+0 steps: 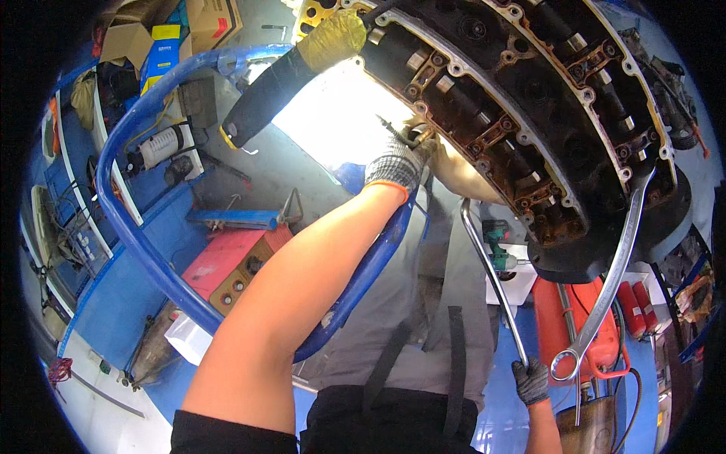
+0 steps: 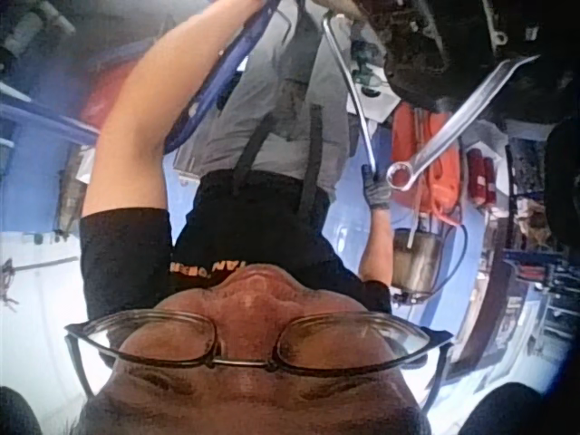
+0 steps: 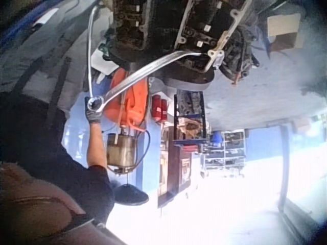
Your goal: The person retrieves a wrench from a toolbox, then uses it to loosen and remove a bolt from an engine block mounted on a stand. After removing the bolt, the person lifts off a large engine component and places it into a cardboard box.
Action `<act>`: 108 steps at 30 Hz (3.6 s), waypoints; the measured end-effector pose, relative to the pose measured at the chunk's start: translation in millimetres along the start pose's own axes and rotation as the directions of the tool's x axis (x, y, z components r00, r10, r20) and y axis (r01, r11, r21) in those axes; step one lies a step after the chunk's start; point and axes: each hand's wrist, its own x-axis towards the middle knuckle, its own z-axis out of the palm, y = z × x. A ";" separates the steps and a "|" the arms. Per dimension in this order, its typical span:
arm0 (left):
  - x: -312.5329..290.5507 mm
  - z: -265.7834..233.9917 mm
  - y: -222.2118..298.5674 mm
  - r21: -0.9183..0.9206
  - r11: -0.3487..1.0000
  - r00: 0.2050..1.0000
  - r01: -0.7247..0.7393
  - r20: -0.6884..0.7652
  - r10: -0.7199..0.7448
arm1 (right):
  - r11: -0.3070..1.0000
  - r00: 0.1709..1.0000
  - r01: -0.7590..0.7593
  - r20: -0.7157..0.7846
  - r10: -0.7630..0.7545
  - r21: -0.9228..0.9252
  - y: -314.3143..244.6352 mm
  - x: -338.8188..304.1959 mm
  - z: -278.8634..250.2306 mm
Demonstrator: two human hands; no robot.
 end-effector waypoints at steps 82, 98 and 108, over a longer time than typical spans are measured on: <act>2.0 -1.0 2.8 0.884 0.412 0.975 -0.220 0.212 0.065 | 0.121 0.850 -0.040 -0.030 0.526 0.992 46.4 190.9 370.2; -4.9 -19.6 23.3 0.282 0.707 0.593 0.648 0.395 -0.701 | 0.276 0.991 0.062 -0.092 0.097 0.959 -202.2 204.6 123.8; 2.5 -33.9 44.8 0.843 0.203 0.862 -0.498 0.455 0.224 | 0.652 0.995 0.045 -0.095 0.041 0.757 -187.2 202.2 142.2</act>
